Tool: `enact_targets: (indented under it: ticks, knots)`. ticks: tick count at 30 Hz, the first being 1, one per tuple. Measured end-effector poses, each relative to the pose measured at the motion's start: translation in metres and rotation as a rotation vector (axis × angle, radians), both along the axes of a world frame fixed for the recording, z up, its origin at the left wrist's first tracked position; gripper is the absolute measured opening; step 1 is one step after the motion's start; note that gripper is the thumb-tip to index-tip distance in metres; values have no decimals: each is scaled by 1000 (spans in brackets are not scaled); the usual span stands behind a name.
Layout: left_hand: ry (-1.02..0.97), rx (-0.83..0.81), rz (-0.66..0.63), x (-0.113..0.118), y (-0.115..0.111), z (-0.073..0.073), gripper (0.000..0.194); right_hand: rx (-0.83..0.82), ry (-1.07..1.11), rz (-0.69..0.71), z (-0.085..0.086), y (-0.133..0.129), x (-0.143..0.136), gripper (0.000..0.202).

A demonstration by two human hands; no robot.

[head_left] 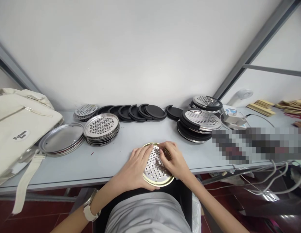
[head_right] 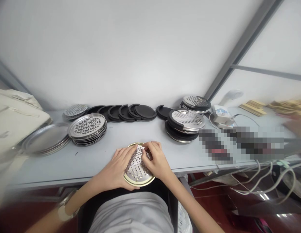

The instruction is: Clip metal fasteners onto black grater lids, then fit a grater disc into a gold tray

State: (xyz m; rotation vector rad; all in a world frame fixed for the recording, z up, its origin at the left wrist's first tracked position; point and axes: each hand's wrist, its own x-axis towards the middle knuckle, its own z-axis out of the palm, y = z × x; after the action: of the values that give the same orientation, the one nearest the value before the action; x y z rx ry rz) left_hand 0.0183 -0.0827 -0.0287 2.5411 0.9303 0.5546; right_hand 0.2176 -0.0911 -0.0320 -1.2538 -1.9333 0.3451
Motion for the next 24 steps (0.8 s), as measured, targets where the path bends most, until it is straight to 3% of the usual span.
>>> enact_targets:
  ticks: [11, 16, 24]
  knots:
    - [13, 9, -17, 1, 2, -4, 121, 88, 13, 76, -4, -1, 0, 13]
    - [7, 30, -22, 2, 0, -3, 113, 19, 9, 23, -3, -2, 0, 16]
    - [-21, -50, 56, -2, -2, -2, 117, 3, -58, 35, 2, 0, -2, 20]
